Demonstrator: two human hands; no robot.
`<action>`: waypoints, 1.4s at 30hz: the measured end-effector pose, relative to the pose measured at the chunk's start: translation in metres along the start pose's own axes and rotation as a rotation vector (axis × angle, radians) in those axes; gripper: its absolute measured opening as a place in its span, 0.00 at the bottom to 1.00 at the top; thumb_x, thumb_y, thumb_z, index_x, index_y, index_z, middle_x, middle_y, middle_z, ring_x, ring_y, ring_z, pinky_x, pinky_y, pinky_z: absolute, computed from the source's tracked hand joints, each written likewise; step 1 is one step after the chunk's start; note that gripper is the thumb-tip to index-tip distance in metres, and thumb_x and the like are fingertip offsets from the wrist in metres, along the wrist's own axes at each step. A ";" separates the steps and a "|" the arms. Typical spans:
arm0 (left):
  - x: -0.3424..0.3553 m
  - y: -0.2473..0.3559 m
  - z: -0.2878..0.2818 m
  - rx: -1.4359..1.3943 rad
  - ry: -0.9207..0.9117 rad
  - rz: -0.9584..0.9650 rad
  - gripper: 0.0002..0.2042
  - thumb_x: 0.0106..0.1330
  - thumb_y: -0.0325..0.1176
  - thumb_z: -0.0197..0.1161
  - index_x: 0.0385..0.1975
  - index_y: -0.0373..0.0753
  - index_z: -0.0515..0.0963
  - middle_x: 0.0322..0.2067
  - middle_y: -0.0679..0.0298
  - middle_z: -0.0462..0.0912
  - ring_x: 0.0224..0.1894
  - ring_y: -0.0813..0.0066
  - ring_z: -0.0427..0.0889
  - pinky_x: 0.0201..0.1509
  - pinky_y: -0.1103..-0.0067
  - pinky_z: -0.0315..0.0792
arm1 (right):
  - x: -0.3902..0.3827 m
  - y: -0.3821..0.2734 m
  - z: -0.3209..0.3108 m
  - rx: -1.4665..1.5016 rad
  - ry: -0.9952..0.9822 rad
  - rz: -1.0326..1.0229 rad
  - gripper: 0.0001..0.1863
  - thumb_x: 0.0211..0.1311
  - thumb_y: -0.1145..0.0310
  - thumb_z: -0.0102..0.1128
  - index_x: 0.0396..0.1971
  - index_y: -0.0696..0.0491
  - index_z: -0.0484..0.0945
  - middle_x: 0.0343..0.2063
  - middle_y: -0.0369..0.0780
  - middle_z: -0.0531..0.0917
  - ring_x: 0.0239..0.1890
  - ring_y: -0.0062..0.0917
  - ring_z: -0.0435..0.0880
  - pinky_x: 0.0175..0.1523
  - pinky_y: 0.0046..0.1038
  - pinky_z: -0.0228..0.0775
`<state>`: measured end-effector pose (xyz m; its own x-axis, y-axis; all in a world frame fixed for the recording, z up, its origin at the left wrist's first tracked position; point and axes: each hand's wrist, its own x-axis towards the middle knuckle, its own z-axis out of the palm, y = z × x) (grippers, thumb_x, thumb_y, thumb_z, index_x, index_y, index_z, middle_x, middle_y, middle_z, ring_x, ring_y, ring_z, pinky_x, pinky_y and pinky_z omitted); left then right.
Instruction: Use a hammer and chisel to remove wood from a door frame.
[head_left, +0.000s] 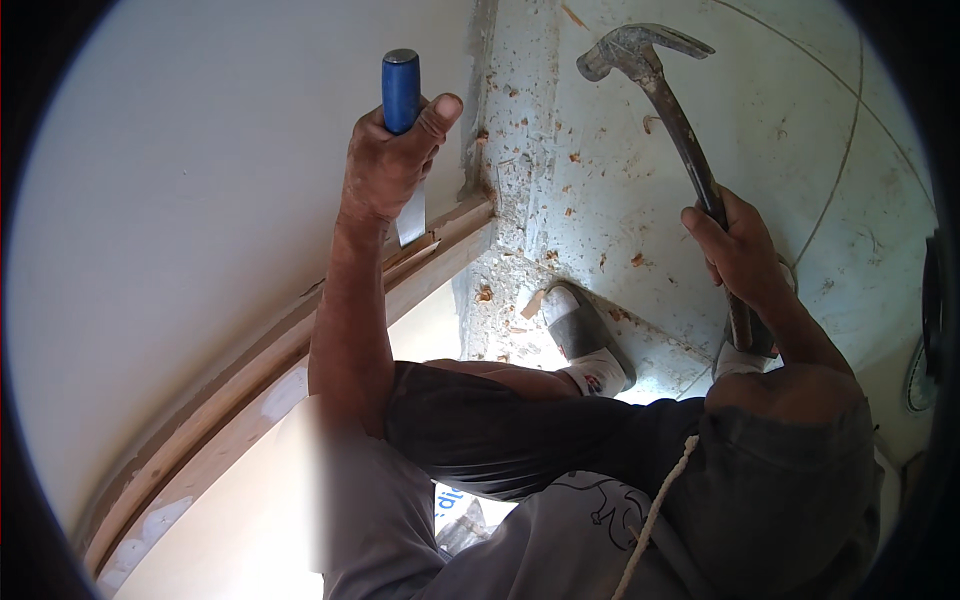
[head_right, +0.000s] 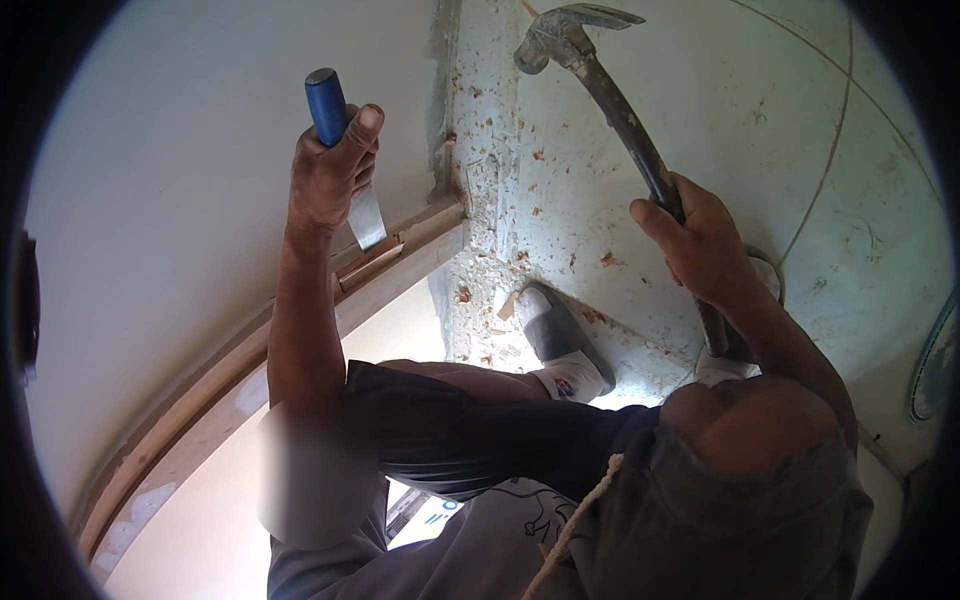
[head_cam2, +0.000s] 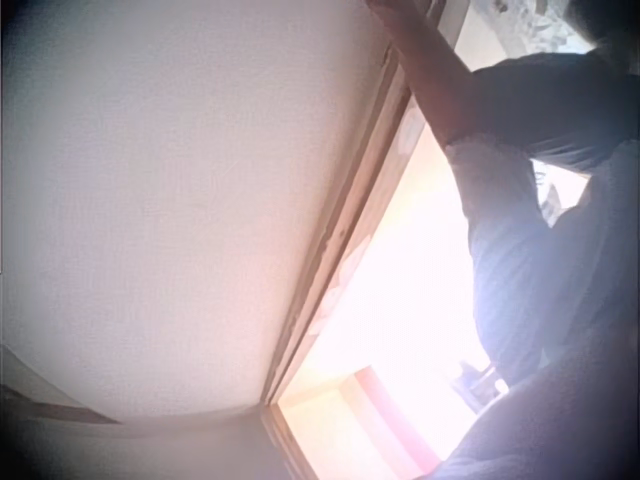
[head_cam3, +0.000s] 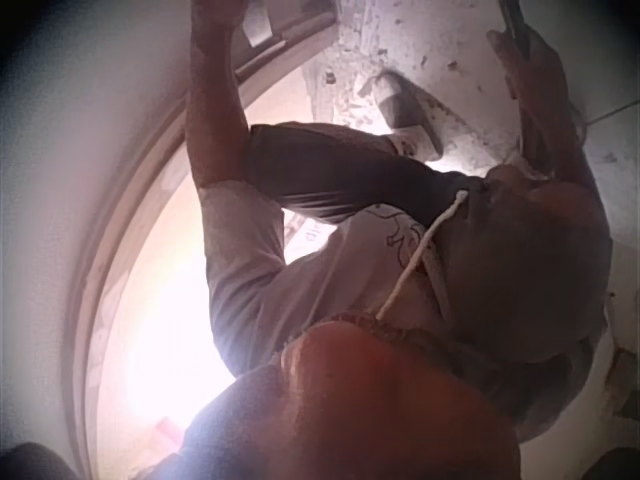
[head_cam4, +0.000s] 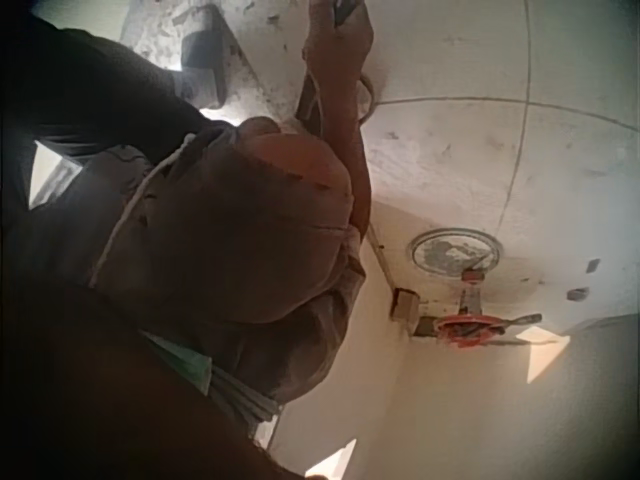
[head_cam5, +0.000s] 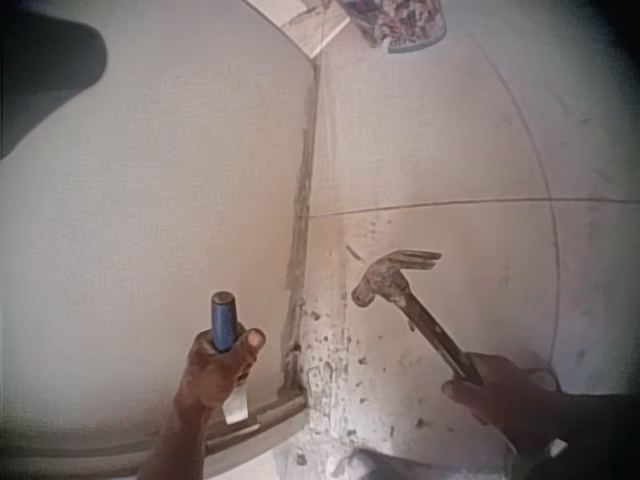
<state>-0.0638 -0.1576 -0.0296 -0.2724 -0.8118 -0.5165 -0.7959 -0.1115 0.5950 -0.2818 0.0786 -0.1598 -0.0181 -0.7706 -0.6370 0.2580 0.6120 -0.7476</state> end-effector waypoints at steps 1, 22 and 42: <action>0.001 -0.005 0.001 -0.003 -0.003 -0.014 0.21 0.61 0.52 0.66 0.17 0.46 0.67 0.11 0.79 0.60 0.12 0.91 0.56 0.14 0.87 0.51 | 0.000 0.000 0.000 0.001 0.001 0.002 0.14 0.64 0.60 0.58 0.28 0.55 0.69 0.12 0.30 0.67 0.08 0.13 0.65 0.13 0.21 0.58; 0.022 -0.027 0.028 0.299 -0.136 -0.138 0.27 0.54 0.59 0.69 0.15 0.40 0.71 0.13 0.73 0.65 0.18 0.82 0.63 0.23 0.78 0.61 | 0.007 -0.038 -0.023 0.237 -0.018 -0.061 0.19 0.68 0.52 0.51 0.28 0.54 0.69 0.11 0.28 0.64 0.08 0.11 0.63 0.13 0.19 0.57; 0.025 -0.038 0.029 0.225 -0.181 -0.092 0.23 0.57 0.54 0.69 0.16 0.44 0.68 0.13 0.76 0.64 0.15 0.88 0.60 0.18 0.84 0.56 | 0.029 -0.054 -0.013 0.092 -0.191 -0.088 0.29 0.69 0.39 0.41 0.21 0.51 0.67 0.07 0.27 0.61 0.05 0.11 0.62 0.10 0.18 0.58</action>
<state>-0.0566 -0.1572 -0.0832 -0.2693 -0.6862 -0.6757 -0.9161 -0.0338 0.3995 -0.3084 0.0259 -0.1404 0.1368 -0.8455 -0.5162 0.3504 0.5287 -0.7731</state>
